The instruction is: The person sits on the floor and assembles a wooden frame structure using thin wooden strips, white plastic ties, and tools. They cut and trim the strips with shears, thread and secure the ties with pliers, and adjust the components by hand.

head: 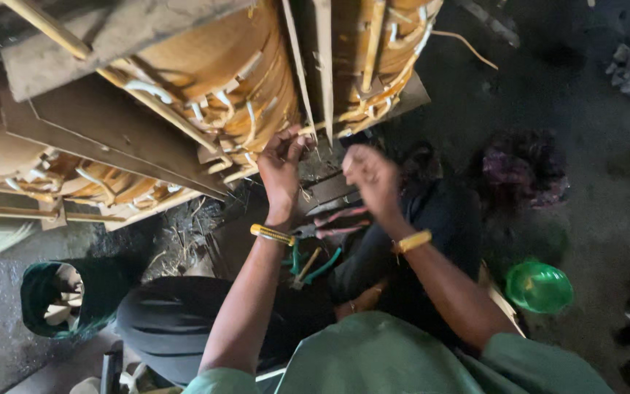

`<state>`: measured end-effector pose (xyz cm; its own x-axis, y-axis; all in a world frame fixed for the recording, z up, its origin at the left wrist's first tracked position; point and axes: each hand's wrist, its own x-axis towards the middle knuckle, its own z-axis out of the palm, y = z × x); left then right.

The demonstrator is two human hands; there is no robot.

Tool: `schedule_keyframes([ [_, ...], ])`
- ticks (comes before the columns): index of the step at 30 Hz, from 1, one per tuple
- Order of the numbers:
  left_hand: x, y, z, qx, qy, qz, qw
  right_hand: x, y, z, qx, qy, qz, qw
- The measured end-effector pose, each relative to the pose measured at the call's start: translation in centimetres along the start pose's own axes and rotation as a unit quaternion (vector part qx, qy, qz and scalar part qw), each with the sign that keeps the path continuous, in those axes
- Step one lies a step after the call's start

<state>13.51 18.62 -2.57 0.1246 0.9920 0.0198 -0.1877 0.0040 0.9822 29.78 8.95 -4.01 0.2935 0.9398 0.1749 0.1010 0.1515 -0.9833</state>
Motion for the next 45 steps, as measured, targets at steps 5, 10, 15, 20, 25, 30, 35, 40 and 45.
schedule_keyframes([
  [5, 0.3, -0.9, 0.7, -0.043, 0.012, 0.002, 0.999, 5.0, -2.8, 2.0, 0.260, 0.088, 0.135, 0.952],
  [10, 0.7, -1.5, 0.6, 0.007, 0.024, 0.020, 0.999, 6.1, -2.3, 5.2, 0.297, 0.072, 0.136, 0.943],
  [15, 0.7, -0.6, 1.0, -0.025, 0.020, 0.020, 0.999, 6.2, -3.2, 3.4, 0.220, 0.055, 0.181, 0.957],
  [20, -2.3, 4.8, 1.3, 0.294, 0.084, 0.183, 0.934, 4.5, -10.0, -2.2, -0.276, 0.200, -0.111, 0.933],
  [25, -4.9, 12.3, 7.7, 0.305, -0.006, 0.287, 0.908, 7.3, -17.0, -5.8, -0.379, 0.239, -0.337, 0.828],
  [30, -1.6, 16.7, 16.3, 0.207, 0.042, 0.361, 0.908, 10.7, -19.0, -6.3, -0.480, 0.166, -0.298, 0.808],
  [35, -0.7, 17.2, 18.3, 0.180, 0.108, 0.328, 0.921, 11.3, -18.5, -7.7, -0.447, 0.107, -0.283, 0.842],
  [40, -0.8, 17.0, 17.6, 0.181, 0.109, 0.318, 0.924, 11.0, -17.4, -9.2, -0.400, 0.073, -0.271, 0.873],
  [45, -0.4, 17.4, 14.6, 0.160, -0.002, 0.366, 0.917, 11.1, -16.1, -9.4, -0.361, 0.055, -0.324, 0.873],
])
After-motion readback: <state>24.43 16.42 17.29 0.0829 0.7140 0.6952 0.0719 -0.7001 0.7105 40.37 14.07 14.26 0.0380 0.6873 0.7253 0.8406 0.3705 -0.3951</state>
